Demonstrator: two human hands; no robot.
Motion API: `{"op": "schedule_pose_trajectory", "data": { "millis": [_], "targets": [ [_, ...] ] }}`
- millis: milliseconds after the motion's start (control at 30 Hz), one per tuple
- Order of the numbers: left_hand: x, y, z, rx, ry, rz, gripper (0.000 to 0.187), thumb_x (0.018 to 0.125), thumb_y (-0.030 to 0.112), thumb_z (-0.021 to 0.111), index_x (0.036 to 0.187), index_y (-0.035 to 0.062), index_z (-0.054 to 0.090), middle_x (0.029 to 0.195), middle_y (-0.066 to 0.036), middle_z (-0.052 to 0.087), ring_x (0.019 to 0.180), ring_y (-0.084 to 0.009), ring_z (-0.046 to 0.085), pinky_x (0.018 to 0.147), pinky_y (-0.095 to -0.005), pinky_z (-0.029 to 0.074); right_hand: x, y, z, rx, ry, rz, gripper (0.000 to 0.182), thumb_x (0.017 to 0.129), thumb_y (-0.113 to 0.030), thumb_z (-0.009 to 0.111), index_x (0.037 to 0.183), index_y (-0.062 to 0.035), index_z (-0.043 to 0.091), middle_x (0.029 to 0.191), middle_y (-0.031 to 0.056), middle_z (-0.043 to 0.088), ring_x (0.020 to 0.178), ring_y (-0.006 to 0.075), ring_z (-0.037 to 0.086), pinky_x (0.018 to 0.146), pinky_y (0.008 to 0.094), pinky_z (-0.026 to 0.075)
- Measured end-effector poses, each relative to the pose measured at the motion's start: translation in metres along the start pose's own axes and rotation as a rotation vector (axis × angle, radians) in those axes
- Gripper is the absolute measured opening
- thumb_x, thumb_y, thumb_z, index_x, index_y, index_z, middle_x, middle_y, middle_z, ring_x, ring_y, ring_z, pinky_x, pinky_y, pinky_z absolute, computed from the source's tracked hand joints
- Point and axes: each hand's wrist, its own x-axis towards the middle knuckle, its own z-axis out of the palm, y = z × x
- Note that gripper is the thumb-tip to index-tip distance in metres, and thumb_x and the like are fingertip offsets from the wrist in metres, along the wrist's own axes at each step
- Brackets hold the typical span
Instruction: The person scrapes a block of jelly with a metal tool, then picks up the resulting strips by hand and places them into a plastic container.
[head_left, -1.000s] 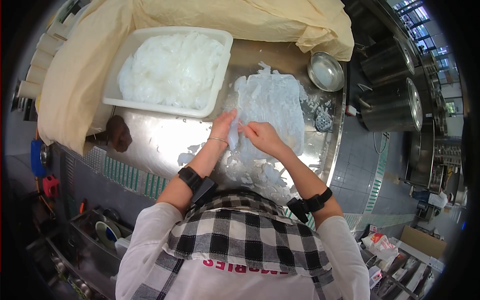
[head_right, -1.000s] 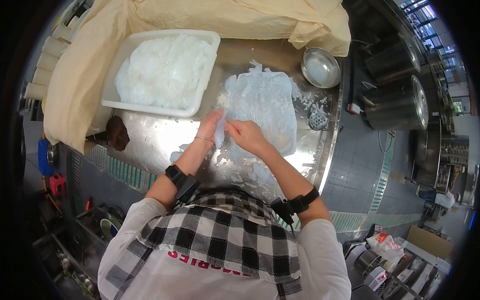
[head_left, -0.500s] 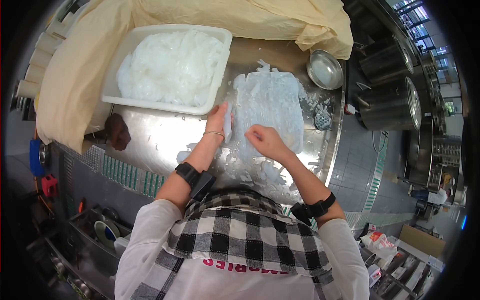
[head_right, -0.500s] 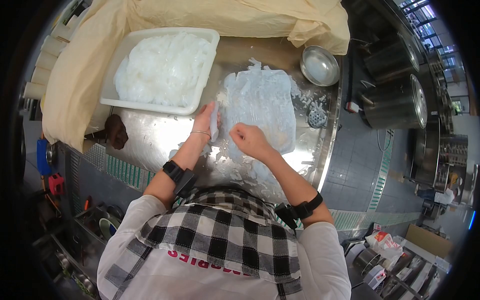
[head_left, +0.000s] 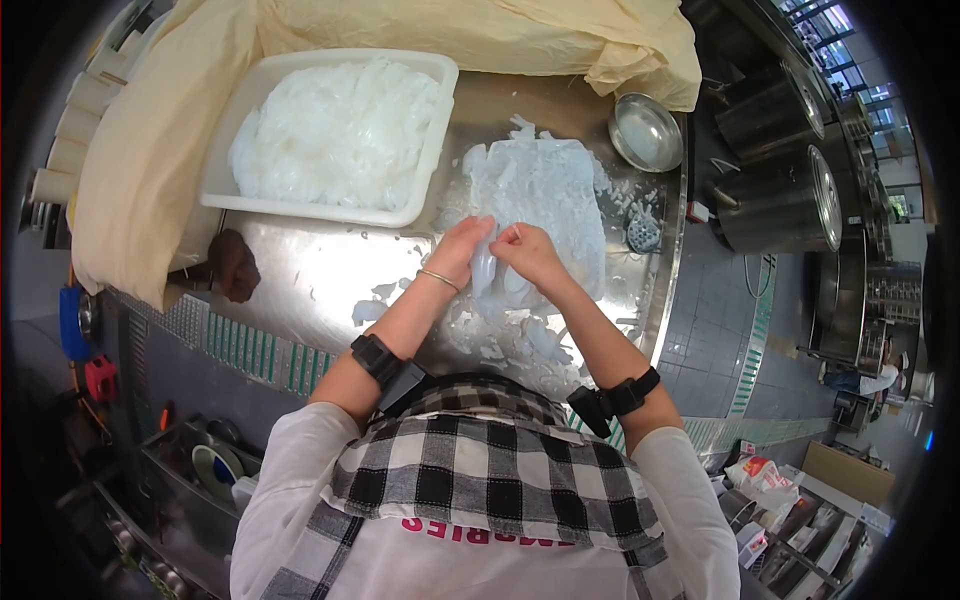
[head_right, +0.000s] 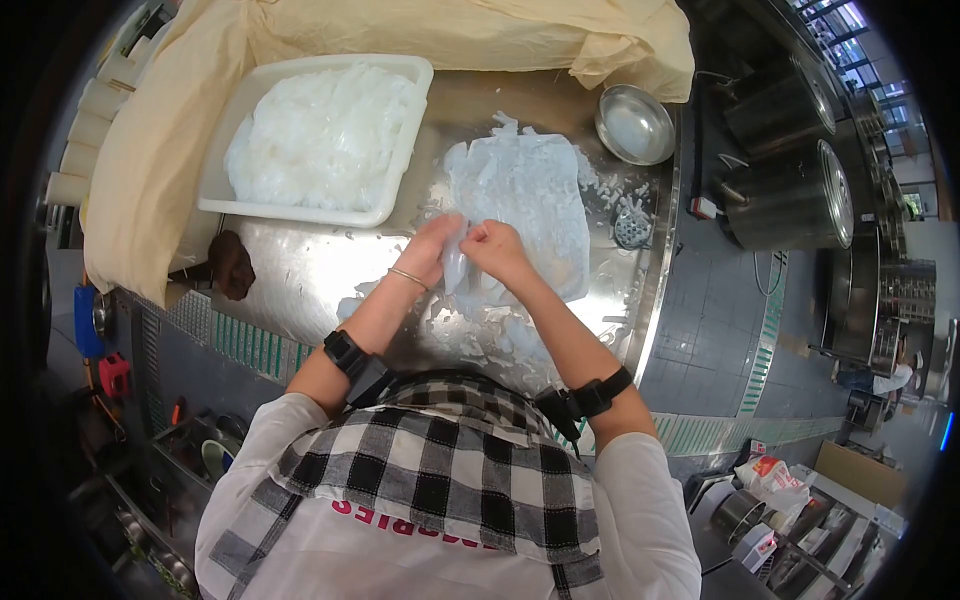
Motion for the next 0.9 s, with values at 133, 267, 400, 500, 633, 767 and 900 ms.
{"op": "schedule_pose_trajectory", "data": {
  "millis": [133, 267, 400, 500, 633, 767, 900],
  "targets": [
    [-0.001, -0.003, -0.008, 0.124, -0.055, -0.070, 0.030, 0.082, 0.014, 0.050, 0.107, -0.0019, 0.044, 0.099, -0.008, 0.052, 0.089, -0.0147, 0.051, 0.077, -0.0263, 0.042, 0.000, 0.001, -0.003, 0.035, -0.010, 0.052, 0.015, 0.066, -0.015, 0.060, 0.070, -0.0014, 0.055, 0.066, 0.0032, 0.054, 0.061, 0.0089, 0.048, 0.056, 0.0220, 0.039],
    [-0.001, -0.006, -0.005, 0.147, -0.029, 0.042, 0.028, 0.081, 0.010, 0.050, 0.105, -0.0031, 0.044, 0.098, -0.009, 0.053, 0.087, -0.0143, 0.052, 0.075, -0.0257, 0.043, 0.000, 0.002, 0.000, 0.094, -0.007, 0.032, 0.015, 0.065, -0.014, 0.059, 0.071, -0.0006, 0.055, 0.067, 0.0041, 0.054, 0.062, 0.0094, 0.049, 0.057, 0.0221, 0.039],
    [-0.005, -0.001, 0.003, 0.071, -0.007, 0.088, 0.023, 0.077, 0.007, 0.053, 0.098, -0.0007, 0.048, 0.090, -0.006, 0.053, 0.079, -0.0114, 0.051, 0.069, -0.0236, 0.042, -0.001, -0.004, -0.002, 0.114, -0.057, 0.069, 0.015, 0.065, -0.013, 0.058, 0.071, -0.0002, 0.055, 0.067, 0.0041, 0.055, 0.063, 0.0097, 0.049, 0.058, 0.0221, 0.040],
    [-0.005, 0.004, -0.005, 0.020, -0.094, 0.001, 0.029, 0.074, 0.001, 0.051, 0.102, -0.0003, 0.046, 0.092, -0.007, 0.053, 0.082, -0.0134, 0.052, 0.072, -0.0253, 0.042, 0.003, -0.004, -0.005, 0.042, -0.009, 0.082, 0.015, 0.065, -0.013, 0.058, 0.072, -0.0003, 0.055, 0.067, 0.0039, 0.055, 0.063, 0.0099, 0.050, 0.059, 0.0223, 0.040],
    [-0.007, 0.008, -0.007, 0.020, -0.106, -0.019, 0.034, 0.071, -0.003, 0.049, 0.104, 0.0010, 0.045, 0.094, -0.007, 0.052, 0.084, -0.0147, 0.052, 0.074, -0.0269, 0.042, 0.002, -0.006, -0.006, -0.025, -0.016, 0.035, 0.013, 0.064, -0.012, 0.058, 0.072, -0.0014, 0.055, 0.067, 0.0033, 0.054, 0.062, 0.0093, 0.049, 0.057, 0.0221, 0.040],
    [-0.007, 0.008, -0.006, -0.001, -0.091, -0.023, 0.037, 0.069, -0.002, 0.049, 0.106, 0.0024, 0.045, 0.093, -0.006, 0.052, 0.083, -0.0140, 0.052, 0.073, -0.0267, 0.042, 0.003, -0.006, -0.005, -0.018, -0.025, 0.023, 0.012, 0.064, -0.012, 0.058, 0.071, -0.0022, 0.055, 0.065, 0.0018, 0.053, 0.061, 0.0081, 0.048, 0.056, 0.0213, 0.039],
    [-0.009, 0.009, -0.005, 0.008, -0.085, -0.038, 0.038, 0.069, -0.001, 0.050, 0.106, 0.0020, 0.045, 0.092, -0.005, 0.053, 0.082, -0.0134, 0.052, 0.072, -0.0258, 0.042, 0.005, -0.001, -0.004, -0.024, -0.027, 0.030, 0.012, 0.064, -0.012, 0.058, 0.071, -0.0025, 0.055, 0.065, 0.0010, 0.053, 0.060, 0.0078, 0.048, 0.055, 0.0212, 0.039]
  ]
}}
